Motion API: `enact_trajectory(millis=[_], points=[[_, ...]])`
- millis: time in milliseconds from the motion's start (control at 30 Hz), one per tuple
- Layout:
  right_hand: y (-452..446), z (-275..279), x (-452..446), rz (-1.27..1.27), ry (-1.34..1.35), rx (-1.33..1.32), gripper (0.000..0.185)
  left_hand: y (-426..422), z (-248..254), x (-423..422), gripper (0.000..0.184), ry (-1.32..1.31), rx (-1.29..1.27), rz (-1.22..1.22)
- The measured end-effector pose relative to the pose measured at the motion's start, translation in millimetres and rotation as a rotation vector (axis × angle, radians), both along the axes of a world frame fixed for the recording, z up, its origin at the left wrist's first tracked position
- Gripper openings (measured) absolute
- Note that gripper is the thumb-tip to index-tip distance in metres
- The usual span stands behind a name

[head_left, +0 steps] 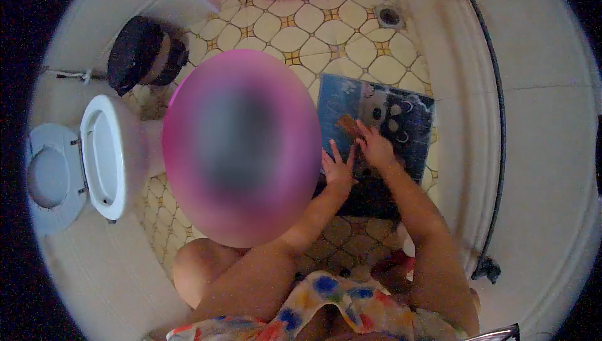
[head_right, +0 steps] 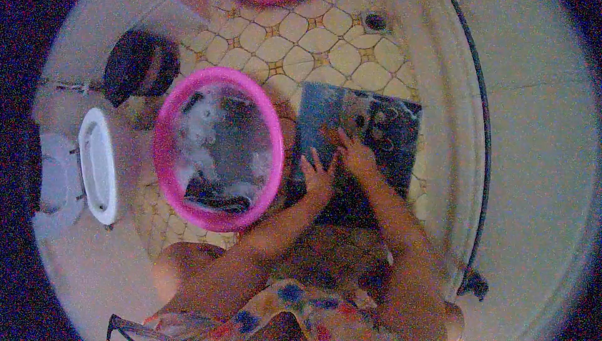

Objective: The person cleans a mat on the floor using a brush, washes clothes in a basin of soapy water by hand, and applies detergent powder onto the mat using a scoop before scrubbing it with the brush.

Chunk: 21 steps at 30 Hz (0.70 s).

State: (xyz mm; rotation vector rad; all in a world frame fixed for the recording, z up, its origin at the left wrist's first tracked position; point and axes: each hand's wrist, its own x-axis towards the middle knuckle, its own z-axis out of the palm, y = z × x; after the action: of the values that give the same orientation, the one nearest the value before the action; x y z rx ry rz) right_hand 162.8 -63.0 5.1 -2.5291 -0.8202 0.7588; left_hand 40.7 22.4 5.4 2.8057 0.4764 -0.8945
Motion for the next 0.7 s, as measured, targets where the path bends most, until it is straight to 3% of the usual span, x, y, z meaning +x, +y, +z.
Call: enact_trajectory(millis=[100,167,200,267,433,500,700], points=[[39,9,42,-0.007,0.033,-0.127,0.056,-2,-10,-3,0.066,-0.075,0.017,0.016],[58,-41,68,-0.023,-0.410,0.055,0.056,2,0,-1,0.093,-0.014,-0.039,0.051],[67,-36,80,-0.071,-0.320,-0.004,0.056,0,3,0,0.107,0.008,-0.070,0.062],[93,-6,89,-0.165,-0.131,-0.119,0.056,-2,-5,-3,0.107,-0.002,-0.043,0.064],[18,-23,10,-0.120,-0.097,0.172,0.059,-8,-3,2,0.106,0.043,0.035,0.038],[-11,-7,-14,-0.125,0.023,0.039,0.060,-7,-10,-1,0.106,0.035,0.043,0.041],[3,8,31,-0.036,-0.053,-0.140,0.059,-5,-2,0,0.106,0.042,0.049,0.024]])
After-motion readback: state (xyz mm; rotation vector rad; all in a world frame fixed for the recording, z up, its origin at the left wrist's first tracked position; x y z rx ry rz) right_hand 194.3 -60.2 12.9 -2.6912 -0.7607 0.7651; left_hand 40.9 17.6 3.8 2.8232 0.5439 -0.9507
